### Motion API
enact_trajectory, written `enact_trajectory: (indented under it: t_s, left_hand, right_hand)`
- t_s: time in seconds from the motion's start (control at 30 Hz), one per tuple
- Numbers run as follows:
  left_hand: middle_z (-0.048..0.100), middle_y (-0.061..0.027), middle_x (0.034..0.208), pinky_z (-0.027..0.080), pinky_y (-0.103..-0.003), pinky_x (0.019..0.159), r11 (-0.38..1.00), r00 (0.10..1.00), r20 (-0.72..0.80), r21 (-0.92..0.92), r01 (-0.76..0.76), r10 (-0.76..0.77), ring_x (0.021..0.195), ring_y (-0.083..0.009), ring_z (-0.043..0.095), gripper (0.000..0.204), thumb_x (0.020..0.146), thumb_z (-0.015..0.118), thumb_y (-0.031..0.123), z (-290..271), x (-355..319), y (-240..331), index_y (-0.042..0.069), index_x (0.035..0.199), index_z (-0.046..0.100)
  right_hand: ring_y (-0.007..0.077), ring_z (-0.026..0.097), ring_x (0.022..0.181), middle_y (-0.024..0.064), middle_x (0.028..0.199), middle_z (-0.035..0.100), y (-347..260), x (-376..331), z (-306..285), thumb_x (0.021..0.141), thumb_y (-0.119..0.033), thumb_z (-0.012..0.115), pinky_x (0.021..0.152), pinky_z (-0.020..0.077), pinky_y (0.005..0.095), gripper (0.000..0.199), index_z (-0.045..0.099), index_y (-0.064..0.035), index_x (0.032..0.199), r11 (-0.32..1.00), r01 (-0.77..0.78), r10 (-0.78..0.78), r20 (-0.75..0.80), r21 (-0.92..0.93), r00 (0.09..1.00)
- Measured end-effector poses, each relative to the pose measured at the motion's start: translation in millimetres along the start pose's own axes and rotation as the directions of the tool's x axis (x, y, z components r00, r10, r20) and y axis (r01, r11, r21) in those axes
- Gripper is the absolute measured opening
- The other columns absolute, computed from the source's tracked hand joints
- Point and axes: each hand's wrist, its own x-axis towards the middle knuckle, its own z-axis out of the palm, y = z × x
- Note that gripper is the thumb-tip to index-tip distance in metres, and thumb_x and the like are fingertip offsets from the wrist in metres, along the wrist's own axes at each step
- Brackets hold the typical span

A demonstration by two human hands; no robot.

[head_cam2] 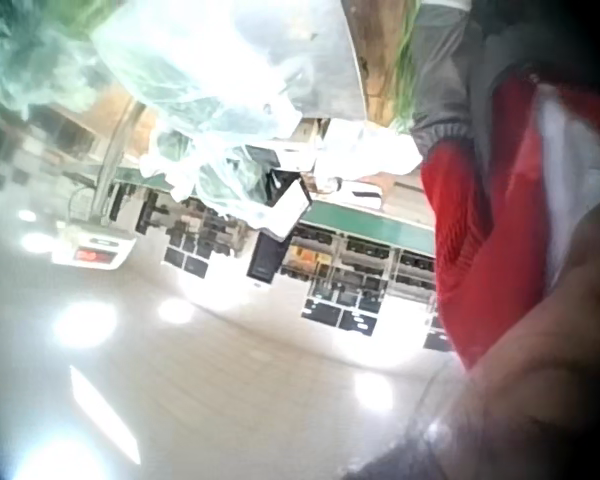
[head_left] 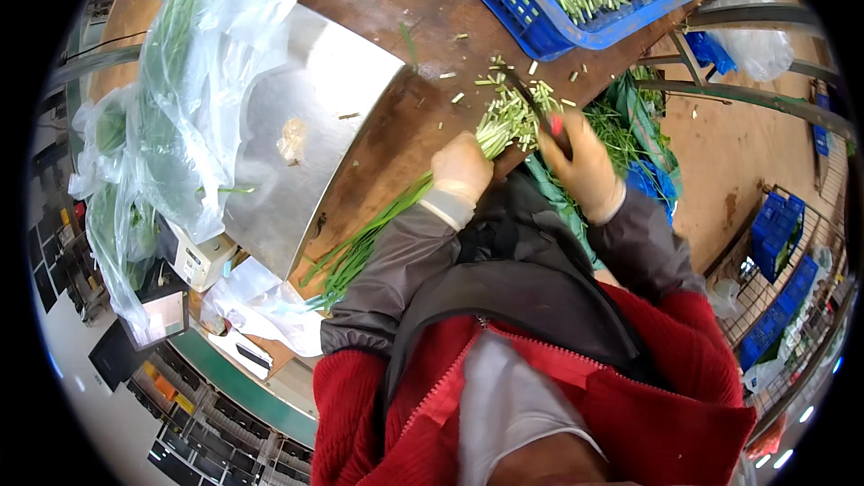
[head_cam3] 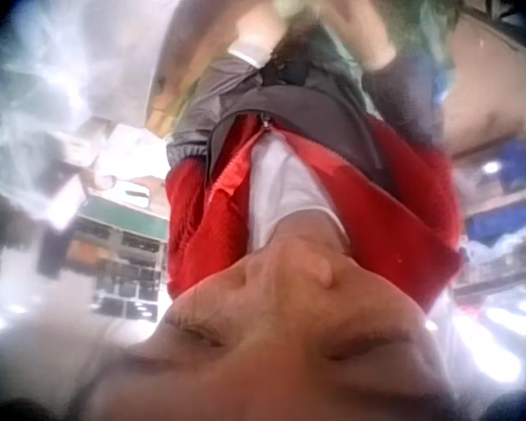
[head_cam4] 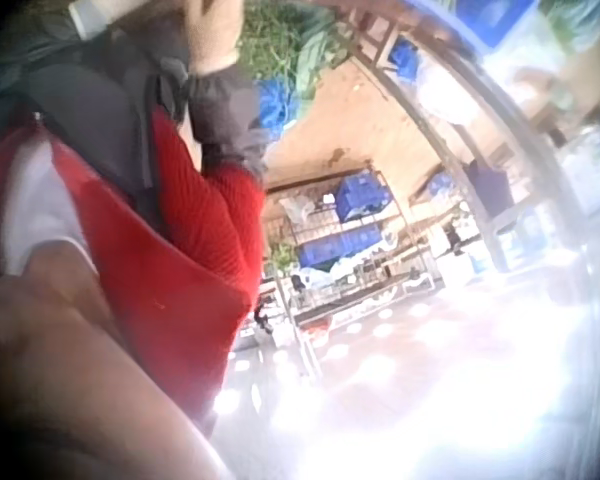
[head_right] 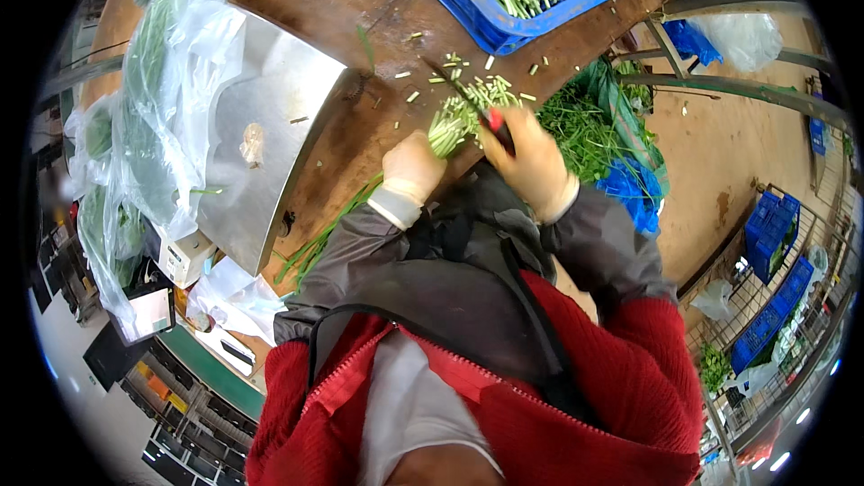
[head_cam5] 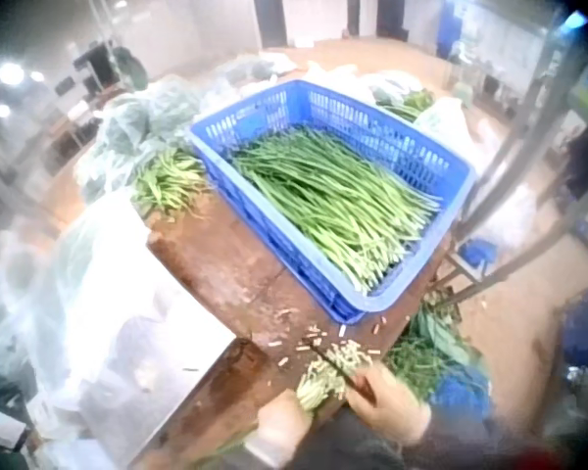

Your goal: The person gathers green onions from a blue basket, trims the root ends with a knife, and places the trimmed bunches into plastic bags on a table. The person repeats this process for multiple bunches, arranging them in bags and on the table.

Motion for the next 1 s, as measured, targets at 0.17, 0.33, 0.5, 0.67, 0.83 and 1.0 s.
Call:
enact_trajectory:
  t_s: [0.17, 0.33, 0.5, 0.67, 0.83, 1.0]
  left_hand:
    - [0.066, -0.0185, 0.086, 0.051, -0.040, 0.075, 0.981, 0.995, 0.045, 0.177, 0.078, -0.087, 0.084, -0.0332, 0.065, 0.026, 0.072, 0.063, 0.024, 11.2, 17.8, 11.3, 0.004, 0.089, 0.063]
    - [0.067, -0.0175, 0.087, 0.051, -0.040, 0.075, 0.974, 0.995, 0.092, 0.224, 0.028, -0.049, 0.085, -0.0326, 0.065, 0.021, 0.074, 0.060, 0.020, 4.5, 21.2, 12.1, 0.004, 0.087, 0.064]
    - [0.067, -0.0180, 0.086, 0.051, -0.041, 0.075, 0.974, 0.998, 0.050, 0.227, 0.020, -0.032, 0.084, -0.0329, 0.065, 0.022, 0.072, 0.063, 0.021, 3.6, 20.0, 10.7, 0.004, 0.085, 0.064]
    - [0.066, -0.0185, 0.086, 0.051, -0.041, 0.076, 0.974, 0.995, 0.082, 0.223, 0.033, -0.053, 0.085, -0.0330, 0.065, 0.022, 0.072, 0.062, 0.020, 3.3, 21.1, 13.0, 0.003, 0.085, 0.064]
    - [0.065, -0.0188, 0.087, 0.049, -0.038, 0.076, 0.991, 0.989, 0.144, 0.132, 0.010, -0.029, 0.084, -0.0290, 0.064, 0.031, 0.072, 0.064, 0.023, -8.1, 16.0, 1.3, -0.001, 0.091, 0.060]
    - [0.065, -0.0097, 0.082, 0.048, -0.030, 0.069, 0.757, 0.877, 0.314, -0.648, -0.082, 0.364, 0.074, -0.0186, 0.062, 0.021, 0.075, 0.064, 0.014, -82.1, -23.2, -39.2, -0.001, 0.089, 0.059]
  right_hand:
    - [0.0381, 0.061, 0.070, 0.0184, 0.082, 0.062, 31.8, -74.5, 24.6, 0.084, -0.027, 0.059, 0.061, 0.0487, 0.0429, 0.033, 0.047, -0.0095, 0.109, 0.951, -0.255, 0.286, 0.191, -0.175, 0.939]
    - [0.0368, 0.060, 0.068, 0.0183, 0.077, 0.061, 48.6, -62.9, 46.2, 0.083, -0.024, 0.060, 0.057, 0.0481, 0.0421, 0.030, 0.048, -0.0073, 0.104, 0.976, -0.173, 0.197, 0.200, -0.130, 0.960]
    - [0.0383, 0.060, 0.066, 0.0193, 0.074, 0.060, 47.9, -41.5, 64.1, 0.084, -0.026, 0.056, 0.058, 0.0476, 0.0467, 0.027, 0.046, -0.0056, 0.098, 0.968, -0.192, 0.227, 0.238, -0.164, 0.944]
    - [0.0402, 0.062, 0.072, 0.0238, 0.080, 0.063, 45.4, -28.9, 75.3, 0.084, -0.028, 0.053, 0.063, 0.0500, 0.0477, 0.028, 0.046, -0.0048, 0.098, 0.871, -0.352, 0.461, 0.323, -0.343, 0.826]
    - [0.0411, 0.062, 0.070, 0.0222, 0.079, 0.062, 91.4, -110.5, 24.7, 0.084, -0.033, 0.056, 0.061, 0.0488, 0.0492, 0.034, 0.044, -0.0090, 0.105, 0.811, -0.451, 0.561, 0.275, -0.373, 0.781]
    - [0.0383, 0.060, 0.059, 0.0176, 0.068, 0.060, 53.7, -57.8, 19.4, 0.084, -0.029, 0.059, 0.053, 0.0472, 0.0454, 0.033, 0.045, -0.0085, 0.105, 0.964, -0.216, 0.235, 0.113, -0.155, 0.965]
